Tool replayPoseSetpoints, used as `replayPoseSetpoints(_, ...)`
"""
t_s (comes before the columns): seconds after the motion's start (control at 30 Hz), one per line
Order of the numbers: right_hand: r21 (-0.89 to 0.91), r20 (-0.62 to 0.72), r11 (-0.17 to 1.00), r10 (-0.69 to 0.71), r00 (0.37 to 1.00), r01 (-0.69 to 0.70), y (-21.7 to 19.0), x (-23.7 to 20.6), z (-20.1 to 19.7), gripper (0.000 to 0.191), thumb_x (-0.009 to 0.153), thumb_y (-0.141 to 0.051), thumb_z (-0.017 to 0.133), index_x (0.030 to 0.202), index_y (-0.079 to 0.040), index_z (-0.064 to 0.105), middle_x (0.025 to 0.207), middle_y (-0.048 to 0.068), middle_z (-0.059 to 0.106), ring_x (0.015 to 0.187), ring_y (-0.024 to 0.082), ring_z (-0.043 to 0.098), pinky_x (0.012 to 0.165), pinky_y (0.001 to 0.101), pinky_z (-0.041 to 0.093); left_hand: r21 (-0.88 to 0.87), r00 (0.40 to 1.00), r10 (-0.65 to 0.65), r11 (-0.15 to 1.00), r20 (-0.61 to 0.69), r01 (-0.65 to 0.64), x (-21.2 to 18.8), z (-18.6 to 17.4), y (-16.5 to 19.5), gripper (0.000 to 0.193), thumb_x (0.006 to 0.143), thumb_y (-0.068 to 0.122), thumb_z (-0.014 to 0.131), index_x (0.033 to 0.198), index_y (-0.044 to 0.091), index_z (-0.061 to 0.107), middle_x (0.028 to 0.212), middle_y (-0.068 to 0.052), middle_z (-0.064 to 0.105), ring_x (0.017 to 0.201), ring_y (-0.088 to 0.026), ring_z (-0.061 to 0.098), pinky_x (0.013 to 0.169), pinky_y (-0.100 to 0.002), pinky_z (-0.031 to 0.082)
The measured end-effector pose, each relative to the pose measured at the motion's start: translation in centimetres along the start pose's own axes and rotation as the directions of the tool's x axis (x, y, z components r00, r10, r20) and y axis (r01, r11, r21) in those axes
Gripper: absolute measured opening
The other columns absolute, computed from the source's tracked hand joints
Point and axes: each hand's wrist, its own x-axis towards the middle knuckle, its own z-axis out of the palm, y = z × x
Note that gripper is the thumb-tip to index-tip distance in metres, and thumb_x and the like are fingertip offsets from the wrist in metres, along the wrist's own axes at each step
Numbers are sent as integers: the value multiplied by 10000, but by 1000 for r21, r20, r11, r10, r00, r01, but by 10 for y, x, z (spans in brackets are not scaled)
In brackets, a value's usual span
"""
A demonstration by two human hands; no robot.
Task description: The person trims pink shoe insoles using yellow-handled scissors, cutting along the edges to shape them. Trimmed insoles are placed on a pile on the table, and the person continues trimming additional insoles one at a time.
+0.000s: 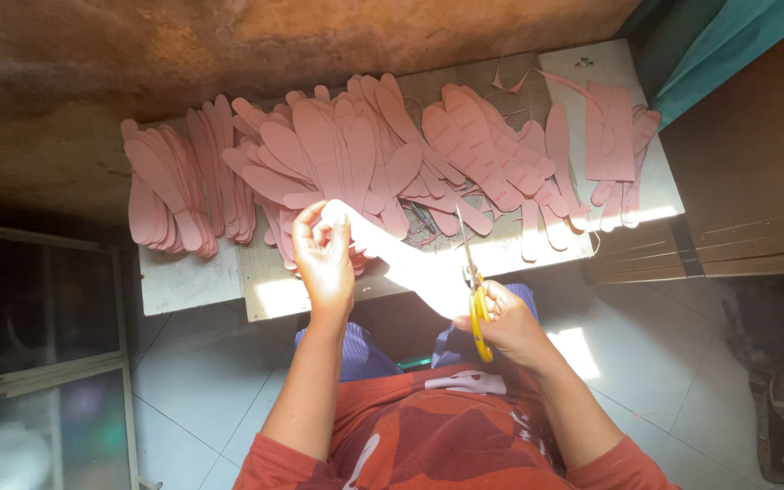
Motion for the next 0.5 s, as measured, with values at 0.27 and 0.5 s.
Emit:
replayPoseSetpoints(0.27,320,-362,874,-245,899,367,-34,38,-16,287,838,-35,755,988,-58,512,725,8,547,547,95,512,496,251,423,123,905,-254,966,342,225,-57,-46,-44,323,882,-17,683,1163,15,526,852,-59,617,718,-110,567,642,-262,502)
replayPoseSetpoints(0.5,93,24,959,-273,962,269,-43,30,5,284,846,-48,782,1047,-48,581,776,1,559,603,48,481,520,211,387,581,806,-438,800,397,149,-101,-8,-29,361,885,230,720,1163,25,615,848,-91,718,703,-124,656,626,-272,547)
